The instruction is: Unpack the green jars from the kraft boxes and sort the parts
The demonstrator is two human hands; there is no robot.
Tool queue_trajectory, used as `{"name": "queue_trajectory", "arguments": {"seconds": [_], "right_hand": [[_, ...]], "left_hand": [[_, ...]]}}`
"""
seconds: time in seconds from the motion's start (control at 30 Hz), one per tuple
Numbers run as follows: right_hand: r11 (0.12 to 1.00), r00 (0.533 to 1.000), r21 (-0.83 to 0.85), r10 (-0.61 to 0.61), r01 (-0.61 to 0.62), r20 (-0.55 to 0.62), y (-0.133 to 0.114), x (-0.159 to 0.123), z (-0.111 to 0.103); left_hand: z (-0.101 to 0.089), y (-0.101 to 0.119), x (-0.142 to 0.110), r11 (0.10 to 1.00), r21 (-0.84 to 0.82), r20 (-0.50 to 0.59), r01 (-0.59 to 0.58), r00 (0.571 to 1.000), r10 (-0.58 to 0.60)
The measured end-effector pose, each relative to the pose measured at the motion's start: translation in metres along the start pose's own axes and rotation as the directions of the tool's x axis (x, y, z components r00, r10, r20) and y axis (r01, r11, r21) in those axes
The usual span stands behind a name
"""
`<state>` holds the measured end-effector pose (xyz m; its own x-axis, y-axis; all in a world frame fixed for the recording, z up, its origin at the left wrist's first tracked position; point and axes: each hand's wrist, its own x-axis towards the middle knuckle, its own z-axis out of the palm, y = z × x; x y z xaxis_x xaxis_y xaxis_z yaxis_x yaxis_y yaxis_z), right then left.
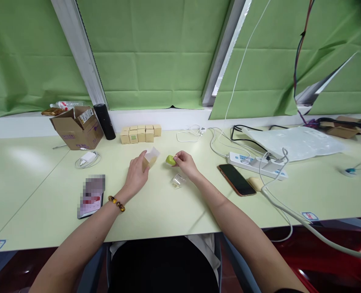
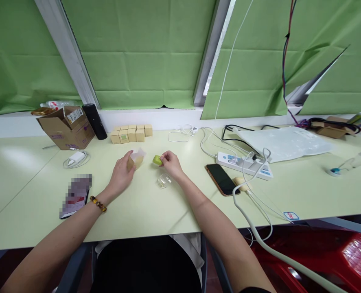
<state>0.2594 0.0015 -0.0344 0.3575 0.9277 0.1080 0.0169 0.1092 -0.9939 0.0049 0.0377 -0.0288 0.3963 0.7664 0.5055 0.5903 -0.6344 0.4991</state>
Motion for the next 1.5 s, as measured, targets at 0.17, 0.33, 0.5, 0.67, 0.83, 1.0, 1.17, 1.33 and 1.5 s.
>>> {"name": "queue_trajectory", "arguments": {"seconds": [0.17,0.33,0.5,0.67,0.83,1.0,1.17,1.33,1.5], "right_hand": [[0.993,0.997,0.089,0.081,-0.081,0.000,-0.003,0.002,-0.006],[0.972,0.989,0.186,0.148,-0.141,-0.026,-0.008,0.005,-0.012],[0.950,0.985,0.283,0.160,-0.133,-0.071,-0.016,0.009,-0.021],[0.931,0.983,0.356,0.137,-0.085,-0.125,-0.028,0.014,-0.038],[0.917,0.979,0.398,0.106,-0.028,-0.175,-0.044,0.015,-0.055],[0.889,0.969,0.448,0.023,0.093,-0.247,-0.057,0.013,-0.068],[0.883,0.952,0.435,-0.043,0.178,-0.302,-0.060,0.014,-0.075],[0.893,0.961,0.430,-0.007,0.131,-0.278,-0.054,0.014,-0.074],[0.899,0.965,0.419,-0.012,0.125,-0.263,-0.049,0.014,-0.072]], "left_hand": [[-0.002,0.002,0.000,0.997,-0.032,0.007,0.071,0.997,-0.071],[-0.004,0.010,-0.002,0.994,-0.026,-0.021,0.105,0.994,-0.106],[-0.013,0.034,-0.003,0.969,0.164,-0.210,-0.183,0.954,0.215],[-0.012,0.079,0.004,0.669,0.125,0.231,-0.732,0.678,0.698],[0.015,0.106,0.024,0.545,0.026,0.563,-0.838,0.463,0.684],[0.058,0.102,0.070,0.837,-0.021,0.527,-0.546,0.706,0.474],[0.102,0.097,0.110,0.996,-0.023,0.390,-0.088,0.916,0.090],[0.128,0.091,0.117,0.998,0.013,0.346,0.062,0.936,-0.063],[0.118,0.097,0.103,0.995,0.008,0.317,0.100,0.943,-0.098]]}}
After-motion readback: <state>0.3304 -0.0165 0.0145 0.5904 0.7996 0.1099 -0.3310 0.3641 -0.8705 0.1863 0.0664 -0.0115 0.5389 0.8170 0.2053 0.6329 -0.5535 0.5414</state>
